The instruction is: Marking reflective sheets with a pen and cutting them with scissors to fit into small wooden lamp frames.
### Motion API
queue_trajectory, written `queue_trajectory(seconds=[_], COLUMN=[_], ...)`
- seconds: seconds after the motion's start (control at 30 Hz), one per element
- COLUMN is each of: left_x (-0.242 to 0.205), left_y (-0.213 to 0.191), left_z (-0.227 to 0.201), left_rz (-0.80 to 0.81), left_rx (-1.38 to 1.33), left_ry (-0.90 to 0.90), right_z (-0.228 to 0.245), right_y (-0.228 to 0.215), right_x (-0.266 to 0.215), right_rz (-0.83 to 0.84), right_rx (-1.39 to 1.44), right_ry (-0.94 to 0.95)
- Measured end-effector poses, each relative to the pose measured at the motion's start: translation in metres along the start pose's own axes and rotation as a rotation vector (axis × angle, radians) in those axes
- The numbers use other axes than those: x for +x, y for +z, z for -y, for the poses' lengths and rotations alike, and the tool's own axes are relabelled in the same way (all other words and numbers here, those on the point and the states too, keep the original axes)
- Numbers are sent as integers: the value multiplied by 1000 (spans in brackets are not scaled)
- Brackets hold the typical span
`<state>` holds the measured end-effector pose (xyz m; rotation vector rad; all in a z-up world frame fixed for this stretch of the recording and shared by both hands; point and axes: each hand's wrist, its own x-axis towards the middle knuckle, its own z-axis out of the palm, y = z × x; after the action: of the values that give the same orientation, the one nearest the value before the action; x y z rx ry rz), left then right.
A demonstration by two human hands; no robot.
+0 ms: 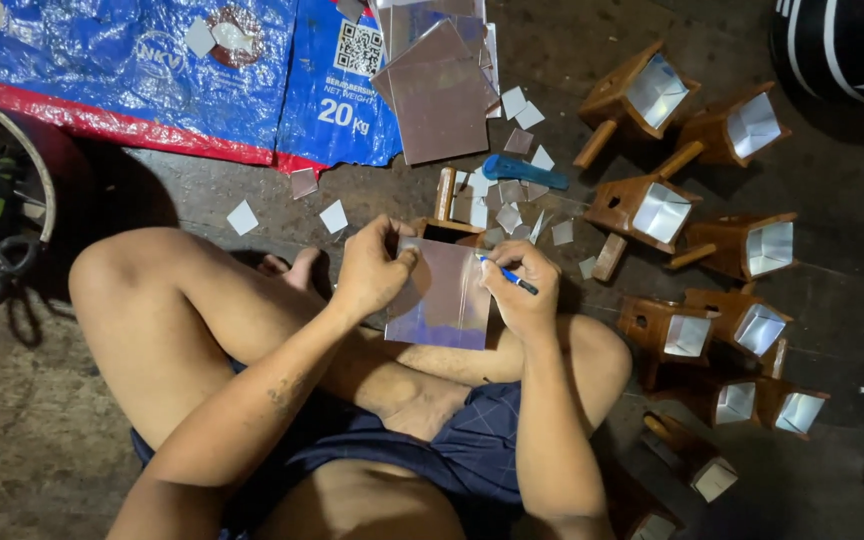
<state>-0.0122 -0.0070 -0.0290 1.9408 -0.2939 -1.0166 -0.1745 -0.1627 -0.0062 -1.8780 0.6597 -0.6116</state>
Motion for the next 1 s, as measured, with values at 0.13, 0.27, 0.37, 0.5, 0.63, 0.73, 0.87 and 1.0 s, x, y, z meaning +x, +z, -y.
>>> queue_trajectory(seconds=[0.13,0.27,0.37,0.5,0.63,0.73,0.87,1.0], left_x=[0,1,-1,1,0,0,-2,1], left_y=[1,0,-1,-1,-1,-2,-2,-2], left_z=[1,-1,-1,-2,-1,-4,-5,0], left_rz=[-3,-4,-7,-1,-1,-6,11,13], left_rx=[7,11,4,-7,-11,-14,-12,-24], left_ry=[9,10,10,10,13,21,6,11], right_z=[7,8,7,6,2,4,1,10], right_y=[1,0,2,1,0,-3,4,2], right_x=[0,5,2,5,3,5,0,-4], right_rz=[4,12,5,8,3,25,-20,-136], right_rx=[28,1,36,20,6,-5,129,226], right_ry=[29,12,16,17,35,57,141,117])
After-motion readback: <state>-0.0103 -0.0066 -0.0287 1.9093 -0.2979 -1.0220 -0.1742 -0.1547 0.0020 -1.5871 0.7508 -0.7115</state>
